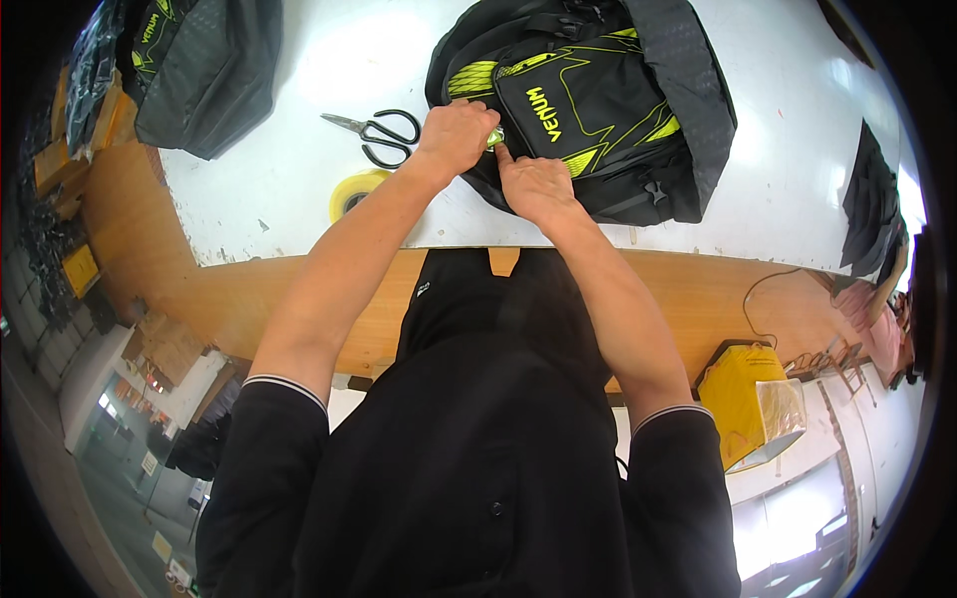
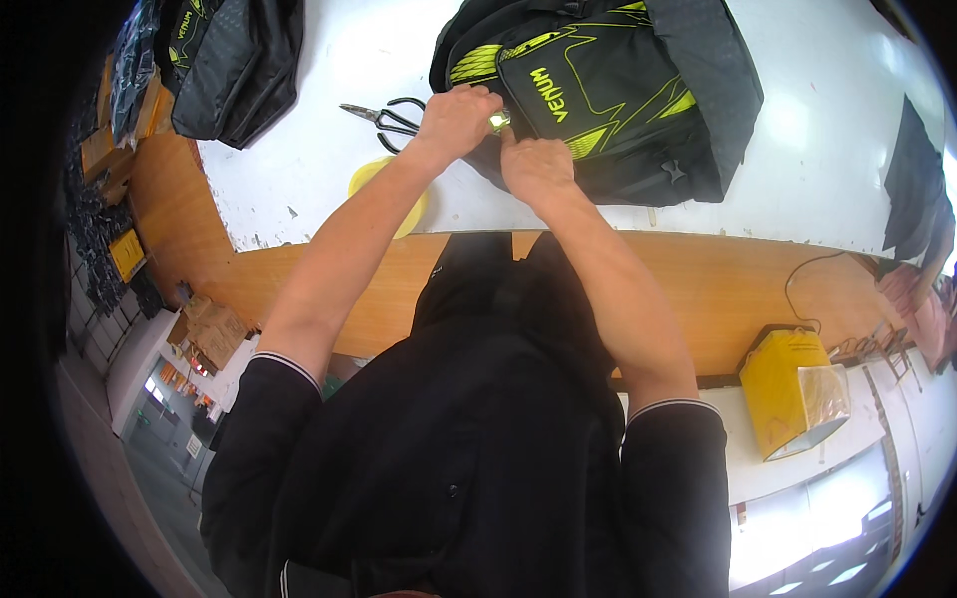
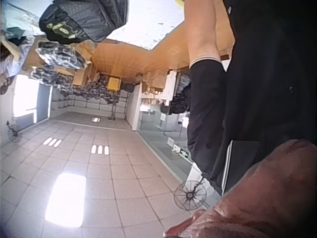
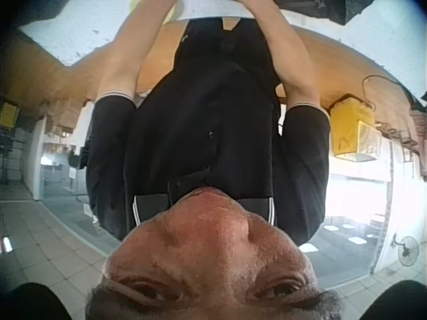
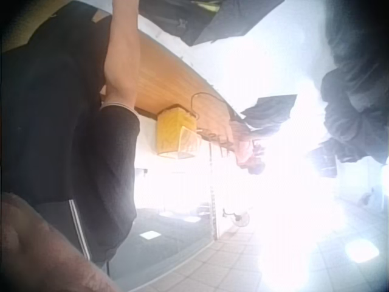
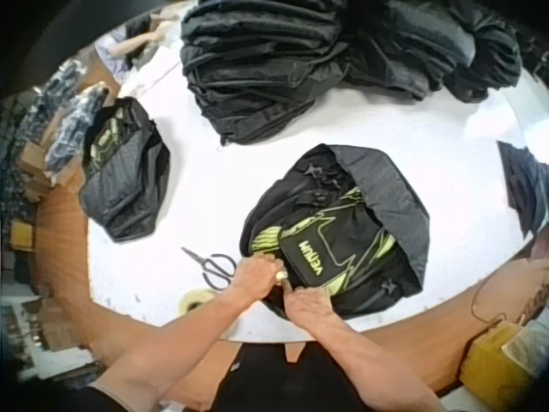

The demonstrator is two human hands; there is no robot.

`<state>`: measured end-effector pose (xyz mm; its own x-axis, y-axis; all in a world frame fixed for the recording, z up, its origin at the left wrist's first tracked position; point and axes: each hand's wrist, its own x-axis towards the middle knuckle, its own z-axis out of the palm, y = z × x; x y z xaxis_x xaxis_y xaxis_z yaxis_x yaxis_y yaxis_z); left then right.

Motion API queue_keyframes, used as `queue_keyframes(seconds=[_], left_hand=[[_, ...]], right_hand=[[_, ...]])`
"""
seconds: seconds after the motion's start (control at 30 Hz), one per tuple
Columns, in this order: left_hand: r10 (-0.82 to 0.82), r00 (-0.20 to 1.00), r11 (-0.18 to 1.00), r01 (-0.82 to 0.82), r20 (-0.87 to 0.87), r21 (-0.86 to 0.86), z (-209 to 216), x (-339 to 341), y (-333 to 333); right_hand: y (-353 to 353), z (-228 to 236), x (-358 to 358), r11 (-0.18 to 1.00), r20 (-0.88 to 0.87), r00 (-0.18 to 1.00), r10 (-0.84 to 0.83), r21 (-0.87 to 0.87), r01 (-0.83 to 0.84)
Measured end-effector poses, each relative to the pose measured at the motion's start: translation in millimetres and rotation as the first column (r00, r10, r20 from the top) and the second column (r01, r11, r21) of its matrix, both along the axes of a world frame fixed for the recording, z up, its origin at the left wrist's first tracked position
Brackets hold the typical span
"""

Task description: The person assembles components of a backpack by placing one section inside another, aligning a small green clip, and using shears to cut a strip of yellow tape to secure pieces together.

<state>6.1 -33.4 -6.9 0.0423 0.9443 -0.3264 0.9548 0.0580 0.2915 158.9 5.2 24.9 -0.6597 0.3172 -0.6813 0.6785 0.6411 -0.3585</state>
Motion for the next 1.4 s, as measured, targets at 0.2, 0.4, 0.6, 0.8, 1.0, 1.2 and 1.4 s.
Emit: queue_keyframes(seconds=[0.2,0.4,0.6,0.8,1.0,1.2,1.4], left_hand=[[-0.029,0.999,0.996,0.026,-0.034,-0.086,-8.4,6.3,-2.6],[-0.007,1.0,0.997,0.006,-0.017,-0.08,-9.4,5.6,-5.2],[0.068,0.998,0.998,-0.067,-0.013,0.017,-12.4,-3.9,-15.1],[-0.169,0.937,0.983,0.184,-0.307,0.02,-5.8,38.0,-24.5],[-0.217,0.877,0.92,0.331,-0.43,0.211,18.6,31.0,-48.0],[-0.037,0.979,0.985,0.069,-0.201,0.155,1.9,26.6,-45.8],[0.12,0.984,0.99,-0.109,-0.132,0.084,13.6,1.3,-18.4]], right_hand=[[-3.2,-14.1,5.0,0.996,0.046,0.996,-0.082,-0.026,0.084],[-3.0,-3.0,-0.3,0.991,-0.09,0.987,-0.131,-0.02,0.13],[-7.1,-17.1,-24.2,0.969,0.104,0.975,-0.199,-0.131,0.211],[-12.6,-41.3,-11.4,0.963,0.159,0.972,-0.17,-0.184,0.199],[-12.5,-54.3,-6.7,0.963,0.111,0.993,-0.036,-0.263,0.064],[-12.6,-37.7,-3.5,0.967,0.205,0.97,-0.128,-0.193,0.169],[-5.8,-22.2,-22.0,0.961,0.2,0.972,-0.122,-0.22,0.165]])
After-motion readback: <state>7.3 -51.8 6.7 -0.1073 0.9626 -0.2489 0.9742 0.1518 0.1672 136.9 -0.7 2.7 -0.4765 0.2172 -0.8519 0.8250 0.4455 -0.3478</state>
